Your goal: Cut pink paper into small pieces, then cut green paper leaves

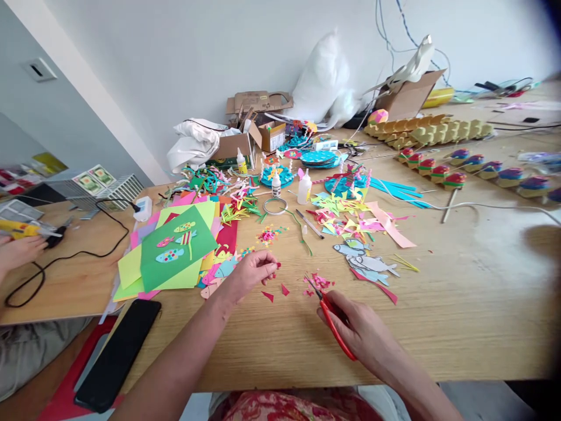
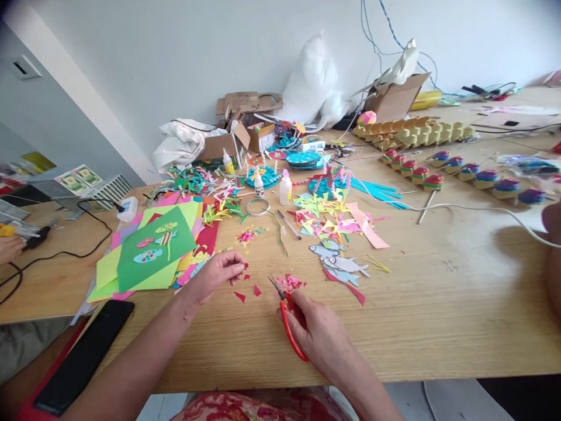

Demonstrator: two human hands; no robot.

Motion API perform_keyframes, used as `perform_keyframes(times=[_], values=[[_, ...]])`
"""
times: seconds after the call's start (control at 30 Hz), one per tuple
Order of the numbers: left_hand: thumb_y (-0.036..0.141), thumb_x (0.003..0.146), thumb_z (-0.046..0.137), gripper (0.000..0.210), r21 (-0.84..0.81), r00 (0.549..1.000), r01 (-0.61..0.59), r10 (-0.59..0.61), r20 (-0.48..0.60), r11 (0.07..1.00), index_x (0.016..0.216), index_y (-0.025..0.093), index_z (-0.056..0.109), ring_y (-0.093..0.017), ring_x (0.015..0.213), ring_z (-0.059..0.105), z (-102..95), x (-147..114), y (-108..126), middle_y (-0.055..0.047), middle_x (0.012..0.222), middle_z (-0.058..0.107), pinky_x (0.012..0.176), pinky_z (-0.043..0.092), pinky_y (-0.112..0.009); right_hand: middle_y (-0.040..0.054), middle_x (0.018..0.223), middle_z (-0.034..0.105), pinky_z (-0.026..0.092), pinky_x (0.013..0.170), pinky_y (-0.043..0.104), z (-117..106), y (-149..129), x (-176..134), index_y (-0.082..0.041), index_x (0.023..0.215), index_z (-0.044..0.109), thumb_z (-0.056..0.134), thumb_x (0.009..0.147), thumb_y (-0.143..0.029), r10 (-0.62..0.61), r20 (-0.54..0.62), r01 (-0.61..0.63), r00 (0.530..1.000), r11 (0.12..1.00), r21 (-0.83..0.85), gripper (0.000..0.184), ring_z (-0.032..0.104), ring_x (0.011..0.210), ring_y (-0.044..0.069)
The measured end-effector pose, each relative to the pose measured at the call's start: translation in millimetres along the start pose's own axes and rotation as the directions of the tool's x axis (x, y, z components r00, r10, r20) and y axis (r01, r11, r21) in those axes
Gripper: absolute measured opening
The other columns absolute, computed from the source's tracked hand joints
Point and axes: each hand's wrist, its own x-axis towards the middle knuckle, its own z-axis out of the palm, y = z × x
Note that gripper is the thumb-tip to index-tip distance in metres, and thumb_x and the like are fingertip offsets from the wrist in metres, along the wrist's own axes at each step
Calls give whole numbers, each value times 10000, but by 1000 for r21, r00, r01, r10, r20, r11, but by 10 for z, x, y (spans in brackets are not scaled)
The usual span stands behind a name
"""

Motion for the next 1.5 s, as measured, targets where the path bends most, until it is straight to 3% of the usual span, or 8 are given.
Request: perform_keyframes(times=[0.2, 0.4, 0.67, 1.3, 1.5], values=[[280, 703, 571, 146, -180, 997, 2, 12, 76, 984, 696, 139, 536, -68, 521, 488, 324, -105, 116, 21, 597, 528, 506, 400, -181, -22, 623, 467, 289, 519, 231, -13, -124, 8, -206, 702, 381, 296, 880, -380, -71, -24, 74, 997, 981, 180, 262, 426, 558, 123], [272, 685, 595, 156, -303, 995, 33, -1, 103, 952, 704, 128, 540, -114, 627, 575, 443, -117, 158, -27, 657, 609, 557, 452, -210, -43, 593, 403, 287, 511, 221, -39, -127, -10, -196, 660, 374, 306, 879, -389, -69, -1, 66, 998, 949, 309, 299, 374, 551, 103], [292, 656, 614, 188, -314, 993, 71, -37, 114, 947, 672, 126, 525, -112, 574, 590, 492, -99, 163, -28, 642, 623, 549, 457, -219, -50, 573, 395, 289, 488, 208, -49, -148, -32, -192, 643, 382, 342, 865, -358, -50, -8, 49, 999, 921, 387, 280, 365, 538, 94], [296, 667, 603, 191, -289, 990, 72, -35, 133, 955, 677, 121, 525, -106, 569, 586, 502, -75, 160, -23, 642, 610, 546, 456, -216, -58, 559, 336, 255, 473, 206, 12, -74, -35, -183, 612, 388, 348, 856, -406, -20, -45, 33, 999, 944, 329, 333, 311, 527, 85], [310, 673, 603, 201, -274, 990, 68, -31, 134, 959, 678, 123, 531, -100, 566, 569, 500, -82, 175, -30, 665, 611, 543, 448, -213, -52, 556, 354, 283, 475, 206, 3, -62, -50, -186, 621, 399, 374, 845, -387, -13, -50, 34, 999, 895, 445, 301, 333, 525, 88]])
